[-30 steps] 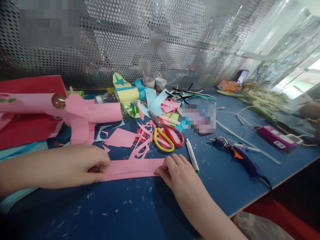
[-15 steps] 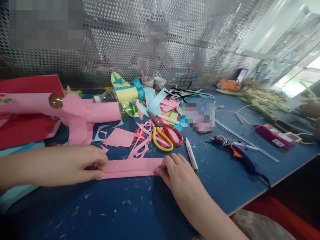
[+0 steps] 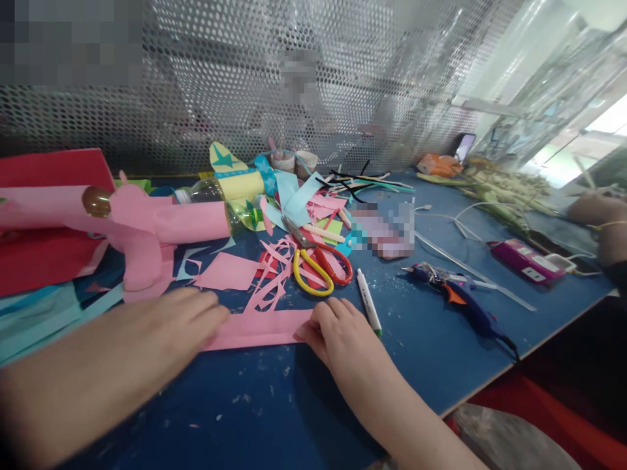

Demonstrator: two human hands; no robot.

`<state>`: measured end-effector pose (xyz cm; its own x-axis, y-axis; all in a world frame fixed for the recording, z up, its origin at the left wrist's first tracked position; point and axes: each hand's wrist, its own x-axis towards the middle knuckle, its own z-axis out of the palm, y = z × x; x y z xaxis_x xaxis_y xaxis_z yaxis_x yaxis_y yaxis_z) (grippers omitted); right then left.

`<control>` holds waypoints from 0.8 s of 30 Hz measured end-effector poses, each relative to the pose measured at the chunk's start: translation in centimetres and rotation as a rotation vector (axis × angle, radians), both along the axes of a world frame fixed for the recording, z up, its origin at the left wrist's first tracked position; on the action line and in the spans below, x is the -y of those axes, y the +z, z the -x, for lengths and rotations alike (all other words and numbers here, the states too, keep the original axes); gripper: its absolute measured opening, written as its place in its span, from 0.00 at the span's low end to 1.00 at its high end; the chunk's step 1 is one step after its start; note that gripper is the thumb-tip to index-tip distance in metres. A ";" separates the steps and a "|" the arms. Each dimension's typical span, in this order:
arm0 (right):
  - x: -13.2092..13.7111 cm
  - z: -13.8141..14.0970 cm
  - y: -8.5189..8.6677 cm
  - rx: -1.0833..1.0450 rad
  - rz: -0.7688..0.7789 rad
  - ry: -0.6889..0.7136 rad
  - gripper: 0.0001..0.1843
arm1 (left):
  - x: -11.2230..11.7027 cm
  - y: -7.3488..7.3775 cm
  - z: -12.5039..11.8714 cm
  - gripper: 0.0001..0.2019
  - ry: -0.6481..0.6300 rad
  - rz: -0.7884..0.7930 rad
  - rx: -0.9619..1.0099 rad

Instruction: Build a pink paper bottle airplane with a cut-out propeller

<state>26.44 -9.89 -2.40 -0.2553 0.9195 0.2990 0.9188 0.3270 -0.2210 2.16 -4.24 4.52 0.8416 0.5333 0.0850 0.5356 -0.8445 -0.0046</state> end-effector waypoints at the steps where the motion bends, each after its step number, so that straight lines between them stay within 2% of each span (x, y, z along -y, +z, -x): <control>1: 0.0 0.0 0.0 -0.006 0.012 0.002 0.13 | 0.9 -0.5 -0.5 0.20 -0.058 -0.066 -0.005; 3: 0.0 0.0 -0.1 -0.011 0.022 0.003 0.12 | 2.6 -1.7 -1.5 0.21 -0.192 -0.135 0.063; 5: 0.1 -0.1 -0.2 -0.012 0.011 -0.001 0.12 | 3.7 -3.0 -2.2 0.20 -0.235 -0.179 0.089; 6: 0.1 0.0 -0.2 -0.011 0.005 -0.005 0.13 | 4.0 -3.6 -2.4 0.20 -0.218 -0.209 0.114; 9: 0.1 0.1 -0.1 -0.009 -0.003 -0.013 0.13 | 4.1 -4.6 -2.3 0.22 -0.185 -0.168 0.131; 13: 0.1 0.5 0.1 -0.015 0.008 -0.026 0.14 | 3.5 -4.7 -2.2 0.22 -0.184 -0.092 0.136; 18: 0.4 -0.1 1.0 -0.039 0.048 -0.093 0.11 | 3.1 -4.8 -2.3 0.22 -0.214 -0.116 0.137; 21: 1.4 -0.9 2.0 -0.003 -0.110 -0.169 0.06 | 3.0 -4.9 -2.2 0.22 -0.213 -0.075 0.136; 24: 3.2 -1.0 2.6 0.011 -0.286 -0.232 0.12 | 2.8 -5.0 -2.2 0.22 -0.199 -0.001 0.130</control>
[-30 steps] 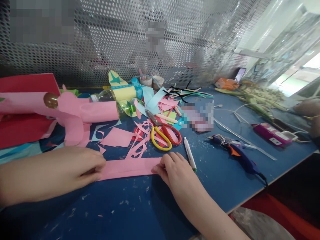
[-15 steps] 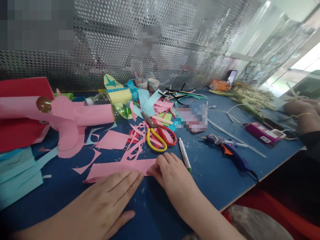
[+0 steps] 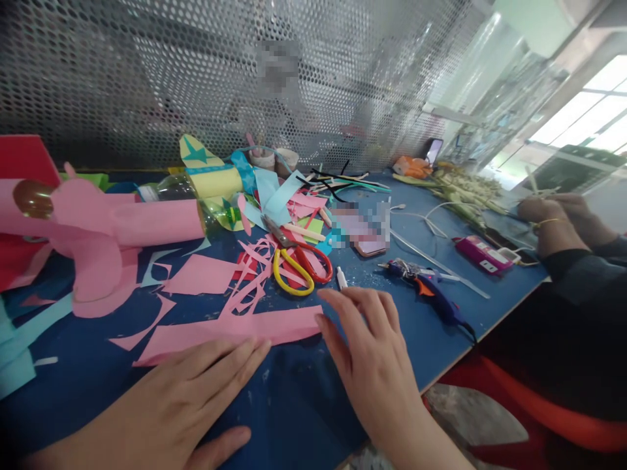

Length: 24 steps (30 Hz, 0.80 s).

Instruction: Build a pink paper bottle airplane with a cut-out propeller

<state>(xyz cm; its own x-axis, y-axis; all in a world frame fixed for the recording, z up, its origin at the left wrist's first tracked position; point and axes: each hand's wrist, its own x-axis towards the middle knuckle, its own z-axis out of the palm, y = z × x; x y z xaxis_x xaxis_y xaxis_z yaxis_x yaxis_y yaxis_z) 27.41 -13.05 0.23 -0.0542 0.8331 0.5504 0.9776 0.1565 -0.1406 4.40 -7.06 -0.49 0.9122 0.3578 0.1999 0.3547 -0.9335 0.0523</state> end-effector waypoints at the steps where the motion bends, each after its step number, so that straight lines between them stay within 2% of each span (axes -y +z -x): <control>1: 0.6 0.2 0.0 -0.004 0.005 0.033 0.13 | 0.0 -0.1 0.0 0.22 0.002 0.015 0.002; 4: 1.8 1.2 -0.4 -0.009 0.138 0.193 0.16 | 0.0 -0.3 -0.1 0.22 -0.002 0.024 0.018; 6: 2.1 1.8 -0.9 -0.015 0.193 0.220 0.16 | 0.0 -0.5 0.0 0.22 -0.002 0.017 0.036; 11: 1.9 2.2 -1.7 -0.034 0.205 0.145 0.16 | 0.0 -0.6 0.2 0.23 -0.011 -0.012 0.044; 16: 2.0 1.8 -1.6 0.006 0.232 0.084 0.17 | -0.1 -0.6 0.0 0.25 -0.035 -0.122 0.022; 24: 2.6 -0.2 -1.5 0.108 0.241 -0.005 0.19 | -0.1 -0.6 0.1 0.24 -0.017 -0.065 0.061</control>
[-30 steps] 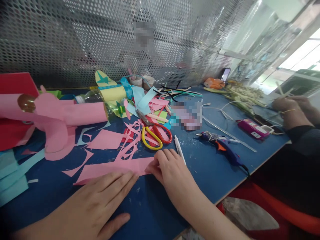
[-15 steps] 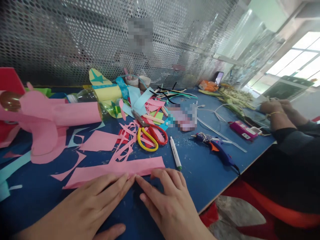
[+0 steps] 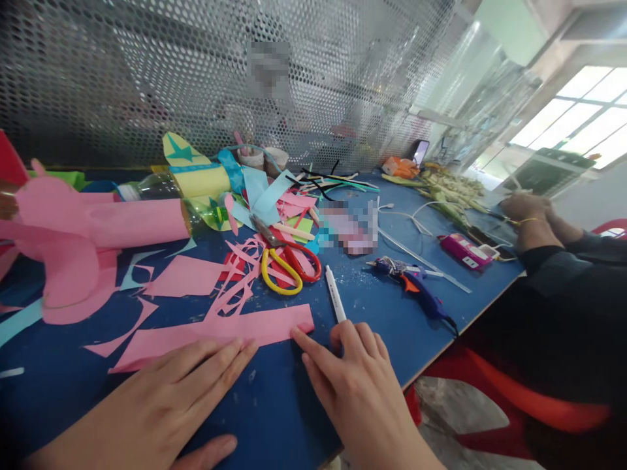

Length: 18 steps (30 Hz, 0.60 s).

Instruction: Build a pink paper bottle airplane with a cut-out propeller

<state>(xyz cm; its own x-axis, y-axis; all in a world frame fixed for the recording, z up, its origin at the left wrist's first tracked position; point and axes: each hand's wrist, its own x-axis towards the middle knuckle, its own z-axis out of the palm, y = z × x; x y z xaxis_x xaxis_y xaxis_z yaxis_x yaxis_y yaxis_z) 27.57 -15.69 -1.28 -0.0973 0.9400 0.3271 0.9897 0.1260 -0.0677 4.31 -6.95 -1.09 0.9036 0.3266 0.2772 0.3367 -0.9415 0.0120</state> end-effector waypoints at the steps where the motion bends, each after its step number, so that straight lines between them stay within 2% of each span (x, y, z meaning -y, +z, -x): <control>1: 0.1 -0.2 0.0 0.009 -0.003 -0.003 0.19 | 0.0 0.0 0.0 0.24 -0.001 0.010 0.000; 7: 0.7 -0.9 0.0 -0.010 -0.037 -0.059 0.18 | 0.0 0.2 -0.1 0.24 0.015 0.081 -0.031; 10: 0.6 -0.4 0.5 -0.045 -0.104 -0.089 0.18 | 0.1 0.4 -0.1 0.25 0.013 0.079 -0.026; 13: 0.1 1.0 1.1 -0.143 -0.155 0.041 0.16 | 0.2 0.5 -0.2 0.24 0.019 0.100 -0.029; 15: -0.4 2.0 1.2 -0.215 -0.097 0.153 0.16 | 0.2 0.6 -0.2 0.23 0.031 0.122 -0.029; 18: -1.0 3.0 0.8 -0.271 -0.011 0.159 0.16 | 0.2 0.6 0.0 0.24 0.032 0.120 -0.046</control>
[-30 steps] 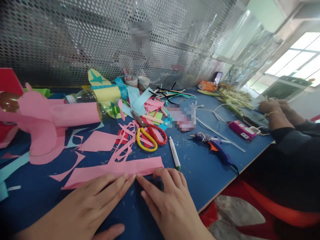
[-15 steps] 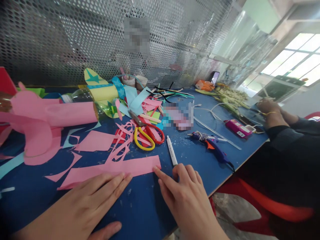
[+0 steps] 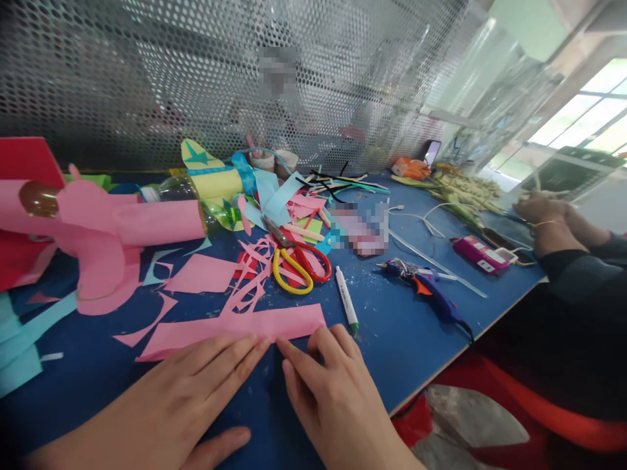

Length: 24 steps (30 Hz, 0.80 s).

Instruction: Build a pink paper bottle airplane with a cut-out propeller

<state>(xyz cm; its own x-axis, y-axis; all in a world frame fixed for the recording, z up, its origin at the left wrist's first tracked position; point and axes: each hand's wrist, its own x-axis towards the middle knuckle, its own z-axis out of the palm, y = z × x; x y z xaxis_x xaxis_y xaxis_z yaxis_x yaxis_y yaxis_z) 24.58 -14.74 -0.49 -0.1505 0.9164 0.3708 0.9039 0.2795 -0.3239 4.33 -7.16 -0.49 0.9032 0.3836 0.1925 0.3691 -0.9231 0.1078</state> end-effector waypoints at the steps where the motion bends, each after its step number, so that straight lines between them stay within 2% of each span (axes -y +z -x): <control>1: -0.1 0.1 -0.2 -0.010 0.012 -0.010 0.16 | 0.1 0.0 0.1 0.24 -0.003 -0.014 -0.006; 7: 0.1 -0.3 -1.1 -0.009 0.015 -0.020 0.16 | 1.9 -0.8 1.4 0.23 0.086 -0.243 -0.007; 10: 0.1 -0.4 -1.1 0.028 -0.014 -0.006 0.16 | 2.9 -1.1 1.5 0.24 0.119 -0.295 -0.048; 19: 0.1 -0.8 -1.1 0.089 -0.049 0.033 0.15 | 3.9 -1.7 1.4 0.33 0.214 -0.201 -0.143; 22: 0.1 -1.0 -1.3 0.103 -0.057 0.043 0.16 | 4.6 -2.3 1.7 0.33 0.305 -0.128 -0.120; 24: 0.2 -1.2 -1.4 0.114 -0.058 0.044 0.16 | 5.3 -2.6 1.9 0.33 0.393 -0.136 -0.103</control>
<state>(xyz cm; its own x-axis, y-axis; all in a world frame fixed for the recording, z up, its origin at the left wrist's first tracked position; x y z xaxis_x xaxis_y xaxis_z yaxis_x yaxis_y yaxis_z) 25.74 -14.92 -1.92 -0.2343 0.8856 0.4011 0.9204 0.3349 -0.2017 2.44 -12.49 -3.12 0.7104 0.6800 0.1813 0.6983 -0.7132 -0.0610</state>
